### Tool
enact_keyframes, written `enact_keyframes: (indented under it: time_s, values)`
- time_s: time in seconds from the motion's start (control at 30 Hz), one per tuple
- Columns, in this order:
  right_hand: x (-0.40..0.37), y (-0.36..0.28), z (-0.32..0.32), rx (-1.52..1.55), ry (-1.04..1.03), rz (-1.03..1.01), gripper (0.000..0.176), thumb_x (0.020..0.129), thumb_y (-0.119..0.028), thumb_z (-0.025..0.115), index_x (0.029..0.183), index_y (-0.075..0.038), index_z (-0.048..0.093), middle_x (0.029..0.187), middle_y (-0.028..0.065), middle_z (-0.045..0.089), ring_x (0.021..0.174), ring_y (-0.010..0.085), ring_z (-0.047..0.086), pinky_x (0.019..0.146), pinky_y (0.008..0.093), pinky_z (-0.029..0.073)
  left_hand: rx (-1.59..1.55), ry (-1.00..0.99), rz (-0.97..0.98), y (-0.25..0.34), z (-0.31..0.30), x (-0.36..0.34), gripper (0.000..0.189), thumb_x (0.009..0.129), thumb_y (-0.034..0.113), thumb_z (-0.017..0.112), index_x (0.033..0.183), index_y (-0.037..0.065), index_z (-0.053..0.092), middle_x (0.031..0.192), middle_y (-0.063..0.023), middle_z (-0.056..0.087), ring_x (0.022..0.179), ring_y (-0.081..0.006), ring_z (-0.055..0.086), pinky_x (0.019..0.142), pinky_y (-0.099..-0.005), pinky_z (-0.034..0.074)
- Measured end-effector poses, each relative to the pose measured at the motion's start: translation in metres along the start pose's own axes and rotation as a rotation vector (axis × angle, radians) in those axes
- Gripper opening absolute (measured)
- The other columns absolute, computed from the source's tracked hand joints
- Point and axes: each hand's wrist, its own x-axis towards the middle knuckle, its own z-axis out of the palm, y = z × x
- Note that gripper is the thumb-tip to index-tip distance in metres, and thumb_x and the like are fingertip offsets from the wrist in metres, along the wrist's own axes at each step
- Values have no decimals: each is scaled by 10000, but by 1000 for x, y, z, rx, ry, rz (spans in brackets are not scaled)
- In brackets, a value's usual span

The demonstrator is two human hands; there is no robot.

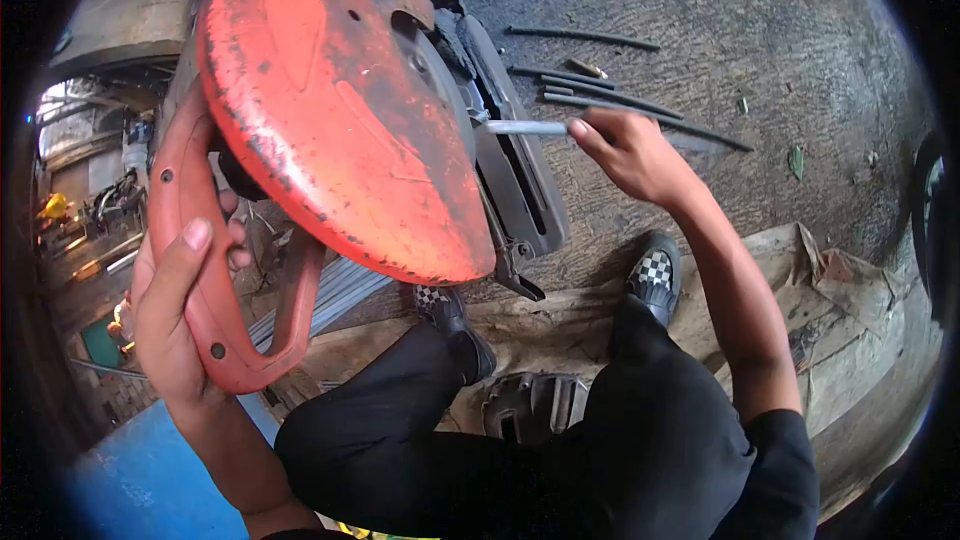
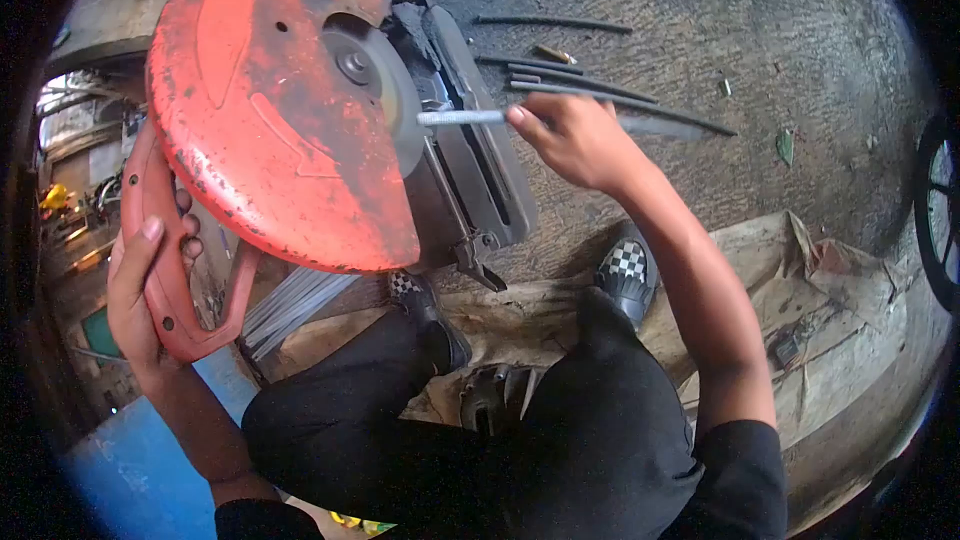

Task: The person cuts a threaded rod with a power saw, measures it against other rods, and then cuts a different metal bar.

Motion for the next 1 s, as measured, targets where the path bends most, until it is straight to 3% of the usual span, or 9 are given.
enact_keyframes:
  time_s: [0.07,0.13,0.33,0.67,0.73,0.87,0.93,1.0]
  values:
    - [14,5,5,-129,42,-8,448,935,-446,494,811,-29,605,647,97,517,668,241,501,697,383,377,-27,43,26,1,4,0,542,877,211,547,1303,-95,407,1131,-181,562,920,-171,569,775,-269,453]
    - [24,11,14,-472,301,-173,409,864,-495,551,891,-110,687,715,121,608,856,302,564,816,490,347,-44,48,30,3,12,0,540,879,203,550,1307,-92,404,1148,-183,560,922,-173,570,772,-266,456]
    - [49,4,15,-570,430,-289,345,770,-474,649,812,-136,706,736,76,625,875,266,551,813,437,358,-159,214,-12,0,9,-3,543,893,178,550,1333,-85,369,1233,-185,529,1025,-232,589,810,-294,492]
    - [43,-2,19,-618,509,-278,296,756,-419,671,830,-137,719,772,67,642,903,222,557,851,416,345,-186,234,-69,-4,0,-3,553,892,190,549,1330,-95,370,1253,-197,518,1026,-253,594,850,-327,479]
    - [42,-4,20,-625,519,-278,296,752,-420,673,823,-137,719,771,66,641,907,220,557,854,416,344,-188,275,-80,-3,2,-4,496,893,233,580,1286,-44,458,1108,-141,594,915,-194,579,837,-310,471]
    - [41,-8,20,-664,522,-280,322,795,-455,643,818,-138,688,775,28,602,926,214,530,868,426,324,-169,266,-82,-2,3,-5,502,893,236,580,1289,-45,452,1123,-141,584,931,-194,573,842,-315,473]
    - [38,-18,18,-686,517,-265,317,795,-452,642,820,-140,689,781,25,603,930,209,529,877,425,320,-158,286,-59,-1,5,-4,559,881,200,562,1325,-92,386,1237,-199,535,1032,-262,597,854,-326,474]
    - [35,-24,17,-710,514,-251,312,795,-449,641,821,-141,690,787,23,604,935,205,527,885,424,317,-165,291,-77,0,5,-5,558,880,198,564,1323,-92,388,1231,-201,539,1025,-260,600,845,-322,480]
